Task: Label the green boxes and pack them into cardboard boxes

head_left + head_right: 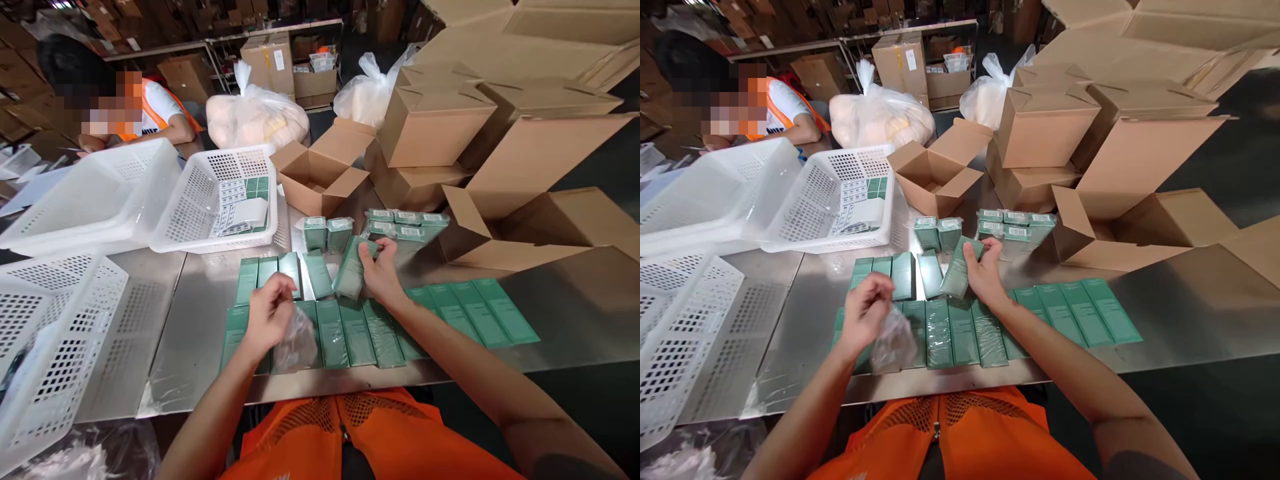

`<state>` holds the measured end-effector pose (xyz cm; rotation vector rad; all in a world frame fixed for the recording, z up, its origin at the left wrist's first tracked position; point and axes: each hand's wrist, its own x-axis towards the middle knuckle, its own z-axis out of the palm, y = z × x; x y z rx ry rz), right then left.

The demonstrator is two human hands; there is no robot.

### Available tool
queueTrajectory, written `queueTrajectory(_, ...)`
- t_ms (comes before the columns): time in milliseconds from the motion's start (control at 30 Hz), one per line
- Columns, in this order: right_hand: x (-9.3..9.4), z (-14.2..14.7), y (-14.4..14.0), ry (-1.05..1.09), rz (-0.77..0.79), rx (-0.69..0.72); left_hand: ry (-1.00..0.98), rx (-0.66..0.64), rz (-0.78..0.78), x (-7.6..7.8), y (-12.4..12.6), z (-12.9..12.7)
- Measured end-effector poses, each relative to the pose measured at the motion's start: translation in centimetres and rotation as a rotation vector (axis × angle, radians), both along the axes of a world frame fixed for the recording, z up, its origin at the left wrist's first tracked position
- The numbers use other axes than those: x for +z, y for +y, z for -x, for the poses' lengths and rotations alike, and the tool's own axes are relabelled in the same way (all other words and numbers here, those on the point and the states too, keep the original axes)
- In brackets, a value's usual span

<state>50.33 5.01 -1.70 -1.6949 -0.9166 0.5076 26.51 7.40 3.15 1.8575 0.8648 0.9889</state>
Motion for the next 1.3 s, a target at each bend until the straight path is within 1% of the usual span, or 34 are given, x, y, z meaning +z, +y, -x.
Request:
queueTrajectory(33, -0.7, 0.3, 0.0, 0.001, 0.025, 0.032, 0.233, -0.005, -0.088, -0.2, 1.3, -0.9)
queueTrajectory(67, -1.2, 0.5, -0.1, -0.012, 0.058, 0.078, 0.442, -0.041, -0.166, -0.4, 2.3, -1.8)
queueTrajectory(133, -1.8, 0.5, -0.5, -0.066, 0.152, 0.177, 0.771, -0.178, -0.267, -1.0, 3.6, -3.1)
queueTrajectory(200, -1.9, 0.2, -1.0, -0.126, 0.233, 0.256, 0.959, -0.306, -0.292, -1.6, 4.0, -3.6)
queueTrajectory(233, -1.8, 0.0, -1.2, -0.141, 0.252, 0.275, 1.014, -0.332, -0.285, -1.8, 4.1, -3.5)
queueTrajectory(300, -1.3, -0.3, -1.5, -0.165, 0.273, 0.311, 1.069, -0.324, -0.268, -2.1, 4.1, -3.0)
queueTrajectory(400, -0.3, -0.2, -1.6, -0.226, 0.347, 0.407, 1.066, -0.293, -0.269, -2.4, 4.3, -2.4)
queueTrajectory(467, 0.2, 0.1, -1.6, -0.265, 0.402, 0.466, 1.047, -0.263, -0.273, -2.5, 4.4, -2.7)
queueTrajectory(533, 0.7, 0.1, -1.7, -0.302, 0.415, 0.503, 1.037, -0.237, -0.275, -2.6, 4.4, -3.3)
queueTrajectory(633, 1.8, -0.6, -2.3, -0.304, 0.383, 0.516, 1.035, -0.239, -0.281, -2.5, 4.2, -3.9)
queueTrajectory(700, 2.9, -1.5, -2.8, -0.254, 0.346, 0.549, 1.039, -0.245, -0.282, -2.3, 4.0, -3.5)
queueTrajectory(800, 4.0, -2.2, -3.0, -0.218, 0.275, 0.711, 1.057, -0.237, -0.271, -2.1, 3.9, -2.4)
queueTrajectory(867, 3.9, -1.8, -2.6, -0.251, 0.237, 0.794, 1.052, -0.225, -0.257, -2.1, 3.9, -1.8)
queueTrajectory(900, 3.6, -1.3, -2.3, -0.289, 0.223, 0.804, 1.043, -0.218, -0.250, -2.1, 3.8, -1.6)
queueTrajectory(1033, 1.2, 1.3, -1.4, -0.487, 0.237, 0.753, 0.980, -0.184, -0.250, -2.0, 3.5, -1.1)
queueTrajectory(1100, 0.7, 2.0, -1.6, -0.538, 0.248, 0.792, 0.903, -0.111, -0.247, -2.0, 2.8, -0.5)
queueTrajectory(1167, 1.2, 2.0, -1.9, -0.580, 0.221, 0.820, 0.823, 0.039, -0.236, -1.9, 1.6, 0.5)
queueTrajectory(1200, 1.9, 1.8, -1.8, -0.619, 0.188, 0.785, 0.777, 0.131, -0.235, -1.8, 0.9, 1.1)
queueTrajectory(1267, 3.8, 1.2, -0.8, -0.743, 0.099, 0.622, 0.677, 0.281, -0.254, -1.5, -0.6, 2.0)
queueTrajectory(1300, 4.9, 0.9, 0.1, -0.820, 0.067, 0.521, 0.617, 0.324, -0.267, -1.3, -1.2, 2.3)
